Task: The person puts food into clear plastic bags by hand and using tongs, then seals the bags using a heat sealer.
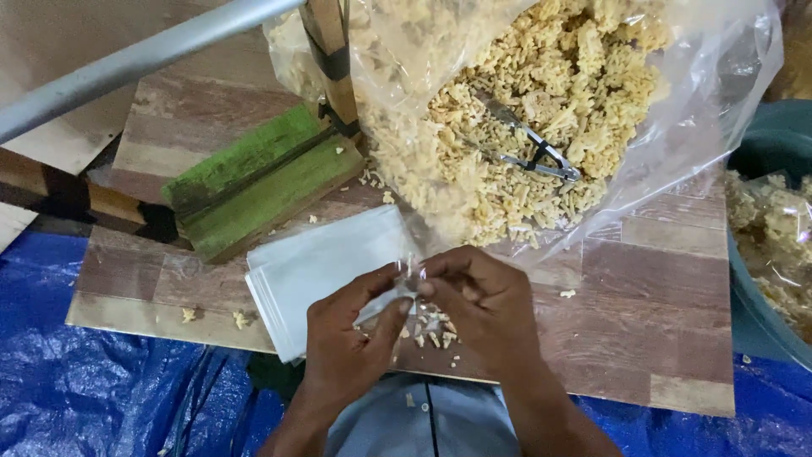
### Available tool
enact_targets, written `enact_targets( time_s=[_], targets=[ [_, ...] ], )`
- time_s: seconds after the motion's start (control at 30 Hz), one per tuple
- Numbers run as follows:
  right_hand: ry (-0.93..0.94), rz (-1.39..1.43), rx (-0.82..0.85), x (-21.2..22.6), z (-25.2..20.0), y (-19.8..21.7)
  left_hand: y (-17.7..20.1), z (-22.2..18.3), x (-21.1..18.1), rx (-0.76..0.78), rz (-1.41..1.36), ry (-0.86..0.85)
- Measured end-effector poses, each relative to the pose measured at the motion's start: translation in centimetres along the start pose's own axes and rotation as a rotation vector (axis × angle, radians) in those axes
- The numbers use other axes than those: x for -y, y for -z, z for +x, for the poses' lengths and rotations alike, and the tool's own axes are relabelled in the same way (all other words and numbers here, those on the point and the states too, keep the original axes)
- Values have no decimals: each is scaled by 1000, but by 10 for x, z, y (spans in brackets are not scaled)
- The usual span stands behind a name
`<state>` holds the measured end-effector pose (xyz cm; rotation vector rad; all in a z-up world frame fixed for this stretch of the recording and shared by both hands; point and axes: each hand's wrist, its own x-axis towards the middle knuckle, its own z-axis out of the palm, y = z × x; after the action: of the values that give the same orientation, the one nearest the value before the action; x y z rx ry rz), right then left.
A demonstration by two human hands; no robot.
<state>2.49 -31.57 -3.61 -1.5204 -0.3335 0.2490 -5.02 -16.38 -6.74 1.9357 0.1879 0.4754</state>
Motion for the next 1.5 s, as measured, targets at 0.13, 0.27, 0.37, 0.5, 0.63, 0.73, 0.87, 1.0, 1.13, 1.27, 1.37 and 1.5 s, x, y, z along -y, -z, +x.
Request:
enact_targets(
  time_s=[0.13,0.27,0.37,0.5,0.63,0.73,0.87,1.0,1.13,1.27,1.37,1.5],
  targets=[
    [77,-310,-42,5,1,5,2,6,-16,-15,-2,-65],
    [19,-337,-47,3,9,4,1,11,-24,180,-55,77],
    [-51,-171,23,0,18,11,4,19,-20,236,71,379],
    [87,-335,54,12,23,13,7,22,-7,99,87,47],
    [243,-549,70,16,27,17,6,27,7,59,306,-272],
    [109,-694,149,16,38,27,12,40,-7,174,509,-612],
    [-247,-707,153,37,51,38,12,50,1,215,734,-682],
    [184,-631,351,30,74,74,11,53,-1,277,685,-573],
    [176,-1121,194,10,125,117,17,53,7,273,569,-480],
    [-212,-1312,177,-7,158,131,27,49,1,236,407,-314],
    [-187,-1456,228,-26,170,136,29,50,0,157,312,-344],
    [-135,-1374,250,-25,176,136,30,48,1,74,286,-272]
  ],
)
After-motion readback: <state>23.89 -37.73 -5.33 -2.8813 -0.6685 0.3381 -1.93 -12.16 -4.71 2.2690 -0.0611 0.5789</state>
